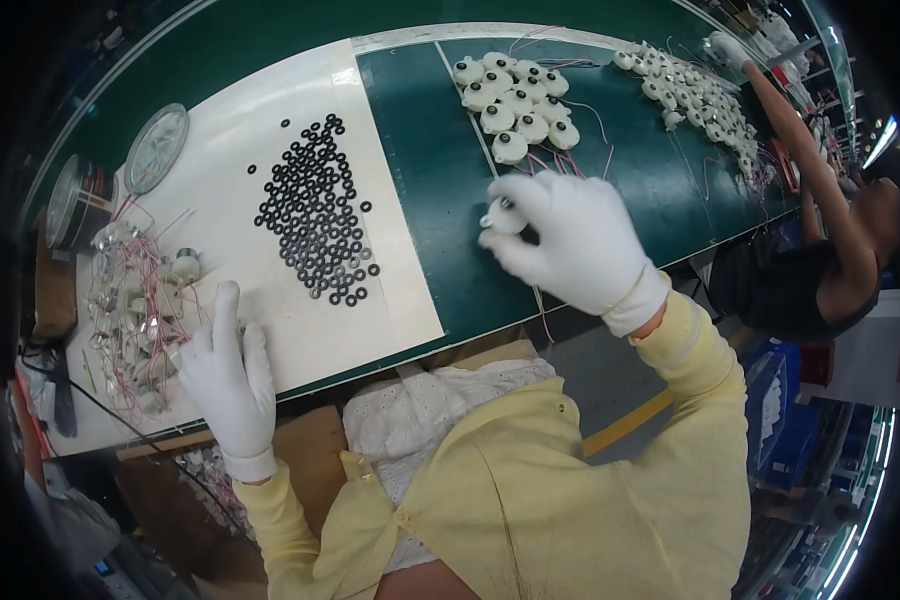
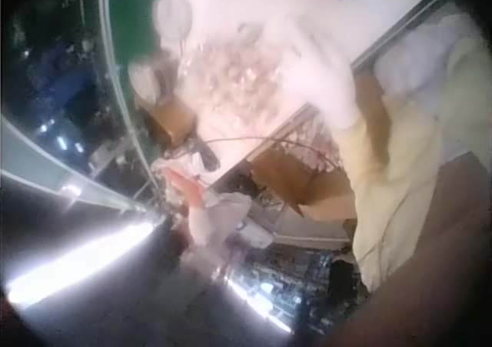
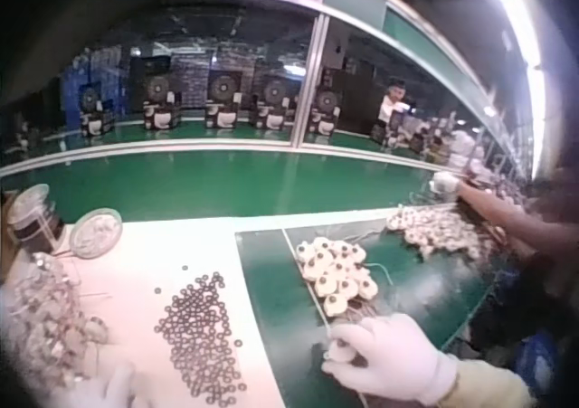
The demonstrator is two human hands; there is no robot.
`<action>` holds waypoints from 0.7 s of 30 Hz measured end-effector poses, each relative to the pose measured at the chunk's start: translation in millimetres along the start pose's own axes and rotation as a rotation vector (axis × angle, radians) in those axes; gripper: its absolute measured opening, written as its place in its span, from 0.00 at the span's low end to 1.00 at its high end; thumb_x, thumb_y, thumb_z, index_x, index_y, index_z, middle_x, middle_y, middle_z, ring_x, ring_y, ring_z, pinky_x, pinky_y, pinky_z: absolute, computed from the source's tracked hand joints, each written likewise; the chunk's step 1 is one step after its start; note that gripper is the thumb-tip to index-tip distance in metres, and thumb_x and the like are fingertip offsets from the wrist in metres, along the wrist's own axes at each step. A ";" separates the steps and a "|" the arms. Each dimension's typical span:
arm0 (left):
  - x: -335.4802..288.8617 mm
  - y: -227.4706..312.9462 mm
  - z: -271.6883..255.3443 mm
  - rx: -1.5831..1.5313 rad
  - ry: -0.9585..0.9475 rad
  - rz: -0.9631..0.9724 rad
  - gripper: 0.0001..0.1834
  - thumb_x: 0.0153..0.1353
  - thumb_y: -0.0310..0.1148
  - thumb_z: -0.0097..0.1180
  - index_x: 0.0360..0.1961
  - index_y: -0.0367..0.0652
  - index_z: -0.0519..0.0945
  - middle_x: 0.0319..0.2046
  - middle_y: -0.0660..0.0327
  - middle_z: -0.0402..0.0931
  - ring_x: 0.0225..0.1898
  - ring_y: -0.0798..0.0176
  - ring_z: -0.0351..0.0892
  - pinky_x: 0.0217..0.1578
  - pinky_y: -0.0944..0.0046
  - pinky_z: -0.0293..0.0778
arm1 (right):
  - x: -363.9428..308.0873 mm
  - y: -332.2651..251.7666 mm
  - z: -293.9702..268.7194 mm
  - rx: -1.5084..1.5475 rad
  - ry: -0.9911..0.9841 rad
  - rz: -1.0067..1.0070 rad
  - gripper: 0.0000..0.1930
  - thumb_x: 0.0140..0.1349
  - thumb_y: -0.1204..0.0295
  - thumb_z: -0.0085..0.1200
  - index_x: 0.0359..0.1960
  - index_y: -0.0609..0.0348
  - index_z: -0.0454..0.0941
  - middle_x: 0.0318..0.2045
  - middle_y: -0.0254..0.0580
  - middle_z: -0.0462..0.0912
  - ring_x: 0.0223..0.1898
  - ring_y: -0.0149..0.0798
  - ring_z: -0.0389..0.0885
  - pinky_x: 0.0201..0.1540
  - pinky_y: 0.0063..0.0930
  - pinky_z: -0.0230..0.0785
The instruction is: The person assembles small white cylindrical components with wires by inserting black circular washers into their ends. The person picks up a component, places a washer into the open end, and sets the finished unit aside on the table. The process is repeated continuously throughout the clip.
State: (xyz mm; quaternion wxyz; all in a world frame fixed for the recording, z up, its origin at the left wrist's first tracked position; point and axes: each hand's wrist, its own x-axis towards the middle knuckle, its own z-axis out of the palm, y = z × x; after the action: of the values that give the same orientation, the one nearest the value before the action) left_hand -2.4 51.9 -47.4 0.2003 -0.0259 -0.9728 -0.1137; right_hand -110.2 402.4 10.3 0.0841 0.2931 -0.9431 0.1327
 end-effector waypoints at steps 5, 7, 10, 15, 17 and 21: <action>-1.0 -0.2 1.3 0.000 0.001 -0.001 0.27 0.70 0.32 0.61 0.69 0.42 0.78 0.31 0.53 0.74 0.34 0.47 0.70 0.38 0.49 0.66 | -6.6 40.7 2.9 -0.042 0.208 0.189 0.20 0.61 0.65 0.69 0.55 0.51 0.84 0.31 0.43 0.86 0.31 0.49 0.87 0.36 0.39 0.79; -0.5 0.7 1.3 -0.003 -0.007 -0.020 0.27 0.69 0.32 0.62 0.68 0.41 0.78 0.29 0.55 0.73 0.33 0.50 0.69 0.37 0.50 0.66 | -12.5 45.7 7.6 -0.031 0.176 0.269 0.20 0.62 0.65 0.69 0.55 0.52 0.83 0.31 0.43 0.86 0.31 0.49 0.87 0.35 0.40 0.78; -0.2 0.6 3.8 -0.011 0.001 -0.038 0.28 0.67 0.30 0.64 0.68 0.41 0.79 0.27 0.57 0.72 0.31 0.52 0.68 0.35 0.52 0.66 | -15.7 54.5 15.6 -0.061 0.164 0.276 0.19 0.64 0.66 0.67 0.56 0.53 0.83 0.31 0.43 0.87 0.31 0.50 0.87 0.35 0.40 0.78; -2.4 -0.7 -0.2 -0.064 0.044 -0.006 0.29 0.64 0.29 0.67 0.66 0.37 0.79 0.26 0.59 0.71 0.30 0.55 0.69 0.35 0.54 0.66 | -9.7 56.2 10.8 0.015 0.188 0.235 0.15 0.67 0.68 0.66 0.53 0.57 0.84 0.32 0.45 0.88 0.30 0.47 0.87 0.34 0.38 0.77; -6.5 -3.5 -1.7 -0.114 0.071 -0.008 0.30 0.63 0.29 0.68 0.66 0.34 0.79 0.27 0.59 0.72 0.32 0.55 0.70 0.38 0.55 0.67 | -9.9 32.3 -1.5 0.100 0.243 0.295 0.14 0.67 0.70 0.66 0.52 0.59 0.86 0.32 0.47 0.87 0.29 0.43 0.87 0.34 0.35 0.76; -8.5 3.1 -21.2 -0.242 0.173 -0.006 0.34 0.58 0.30 0.70 0.66 0.29 0.77 0.31 0.59 0.77 0.32 0.52 0.74 0.41 0.54 0.68 | -22.3 -42.7 5.1 0.219 0.334 0.006 0.21 0.57 0.78 0.68 0.55 0.58 0.86 0.40 0.42 0.89 0.29 0.42 0.84 0.34 0.35 0.73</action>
State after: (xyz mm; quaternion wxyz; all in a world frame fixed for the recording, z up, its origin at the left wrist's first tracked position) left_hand 13.8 49.9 -31.2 0.2787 -0.0371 -0.9311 -0.2324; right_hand -68.0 378.8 8.7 0.2064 0.2717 -0.8968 0.2816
